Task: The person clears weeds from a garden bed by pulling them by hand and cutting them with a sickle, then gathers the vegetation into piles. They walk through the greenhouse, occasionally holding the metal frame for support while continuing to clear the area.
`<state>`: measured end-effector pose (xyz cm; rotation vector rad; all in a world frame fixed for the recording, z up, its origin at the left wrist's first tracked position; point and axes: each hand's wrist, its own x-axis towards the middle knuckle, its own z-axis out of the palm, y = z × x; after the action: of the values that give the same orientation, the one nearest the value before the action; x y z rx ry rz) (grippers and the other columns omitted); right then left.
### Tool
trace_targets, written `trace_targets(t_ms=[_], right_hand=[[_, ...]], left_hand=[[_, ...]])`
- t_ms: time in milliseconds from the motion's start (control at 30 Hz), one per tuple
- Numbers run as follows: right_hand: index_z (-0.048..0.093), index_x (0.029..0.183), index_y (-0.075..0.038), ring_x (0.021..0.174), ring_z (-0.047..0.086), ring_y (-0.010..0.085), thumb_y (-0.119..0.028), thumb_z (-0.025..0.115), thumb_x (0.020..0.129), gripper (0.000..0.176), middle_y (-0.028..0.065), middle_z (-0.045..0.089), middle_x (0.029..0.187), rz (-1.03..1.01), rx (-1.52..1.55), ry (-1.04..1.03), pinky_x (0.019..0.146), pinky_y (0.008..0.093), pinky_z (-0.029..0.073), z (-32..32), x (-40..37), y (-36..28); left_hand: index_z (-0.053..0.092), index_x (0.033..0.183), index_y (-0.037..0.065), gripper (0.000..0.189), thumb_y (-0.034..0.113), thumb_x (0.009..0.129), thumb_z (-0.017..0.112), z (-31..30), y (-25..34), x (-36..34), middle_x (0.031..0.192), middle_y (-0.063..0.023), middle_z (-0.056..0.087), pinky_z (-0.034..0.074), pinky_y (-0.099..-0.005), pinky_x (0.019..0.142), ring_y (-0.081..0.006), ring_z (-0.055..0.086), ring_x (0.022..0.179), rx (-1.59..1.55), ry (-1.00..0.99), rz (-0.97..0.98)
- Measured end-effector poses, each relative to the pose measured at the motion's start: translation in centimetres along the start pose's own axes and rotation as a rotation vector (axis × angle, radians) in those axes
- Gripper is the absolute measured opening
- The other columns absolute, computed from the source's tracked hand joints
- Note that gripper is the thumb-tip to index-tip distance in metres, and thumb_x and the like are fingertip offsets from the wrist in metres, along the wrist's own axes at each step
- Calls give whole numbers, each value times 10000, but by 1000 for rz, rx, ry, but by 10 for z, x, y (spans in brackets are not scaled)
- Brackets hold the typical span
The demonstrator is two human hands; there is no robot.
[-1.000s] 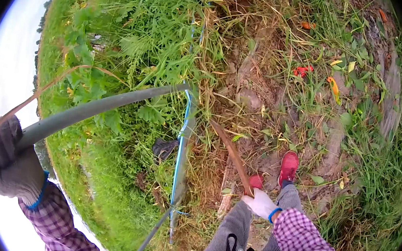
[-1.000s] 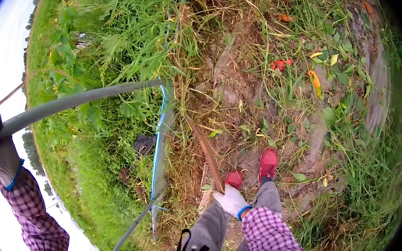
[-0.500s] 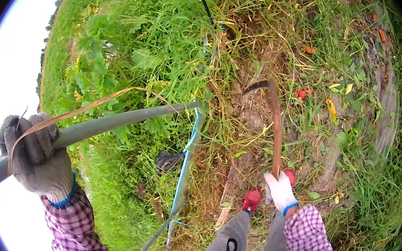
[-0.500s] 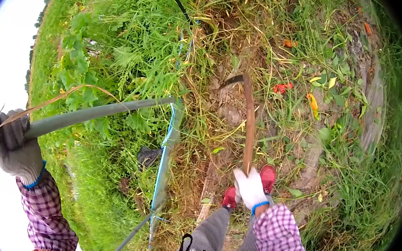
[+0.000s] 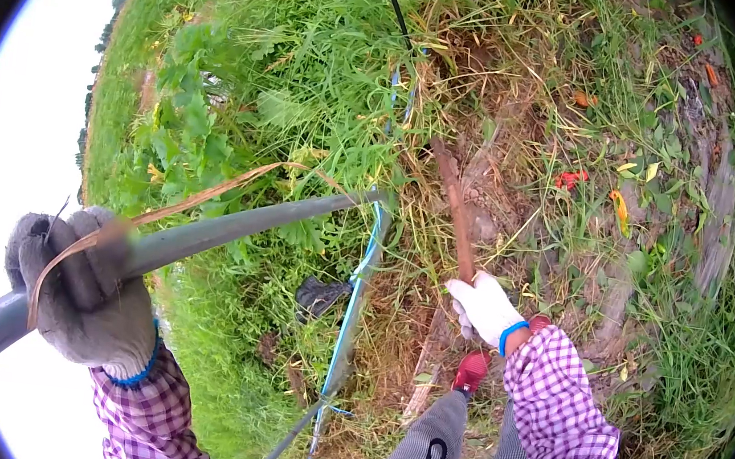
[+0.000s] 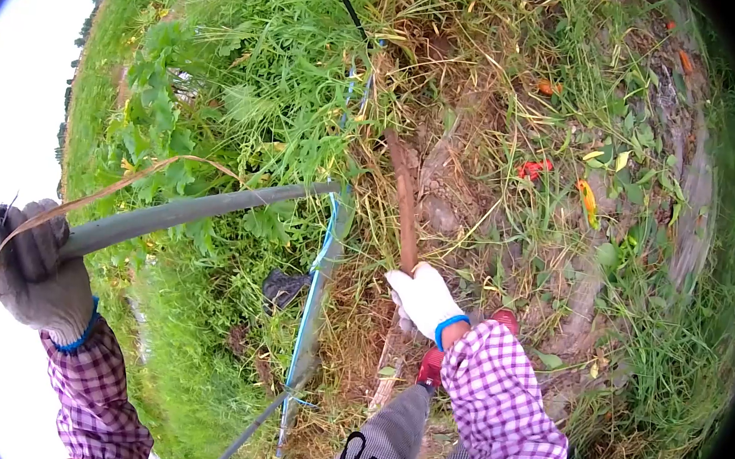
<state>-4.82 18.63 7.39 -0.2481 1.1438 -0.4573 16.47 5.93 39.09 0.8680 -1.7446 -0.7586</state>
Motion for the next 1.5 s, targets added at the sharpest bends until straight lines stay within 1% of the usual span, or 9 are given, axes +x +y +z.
trace_targets(t_ms=[133,200,600,800,933,1100,1267,1400,1500], right_hand=[[470,943,-41,481,482,122,-234,554,934,211,18,507,687,-63,-254,47,393,294,420,-2,-3,-19],[472,921,-45,465,468,120,-245,552,937,216,12,491,668,-49,-45,18,390,291,413,-10,-4,-25],[428,902,-76,444,430,77,-203,552,927,179,-22,441,637,-41,74,-316,366,275,397,0,-62,-79],[535,1048,8,759,654,322,-231,543,914,274,183,652,827,-599,-780,-201,693,430,534,97,29,-135],[537,1035,-2,760,664,344,-224,528,925,248,166,662,816,-845,-1150,-47,656,454,536,121,45,-146],[483,1000,10,628,634,350,-306,539,934,327,166,613,664,-600,-803,4,568,455,505,78,5,-111],[491,996,12,616,635,342,-343,570,907,374,200,611,703,-508,-522,389,567,441,490,6,-21,-52],[519,988,12,659,642,305,-323,560,903,348,183,634,754,-262,-120,415,640,442,513,-17,11,-67],[515,1011,21,700,654,376,-325,555,908,363,234,645,798,-322,-420,531,636,441,537,-6,55,-57]], left_hand=[[557,944,3,204,149,1002,427,3,0,-2,460,41,295,298,-269,470,-74,292,427,10,66,47],[459,777,105,220,137,992,420,4,0,-2,471,54,265,279,-256,493,-71,263,445,24,72,1],[426,750,123,232,118,978,470,4,-2,1,421,46,305,266,-252,418,-70,264,367,7,82,36],[476,794,87,191,105,983,451,10,2,-1,416,45,302,291,-234,444,-60,236,370,68,189,27],[470,784,86,197,96,980,455,6,1,0,416,38,297,283,-235,438,-64,236,366,0,86,26],[432,758,118,223,92,975,479,12,2,-2,417,30,296,289,-262,453,-76,235,366,39,222,22],[450,779,119,204,113,981,480,11,2,-2,416,29,294,308,-266,464,-89,235,368,19,196,12],[450,780,125,205,121,982,482,11,1,-3,414,28,299,316,-265,468,-92,238,369,14,180,23],[446,779,129,207,121,984,480,10,1,-3,413,28,302,319,-267,465,-93,240,367,73,215,37]])
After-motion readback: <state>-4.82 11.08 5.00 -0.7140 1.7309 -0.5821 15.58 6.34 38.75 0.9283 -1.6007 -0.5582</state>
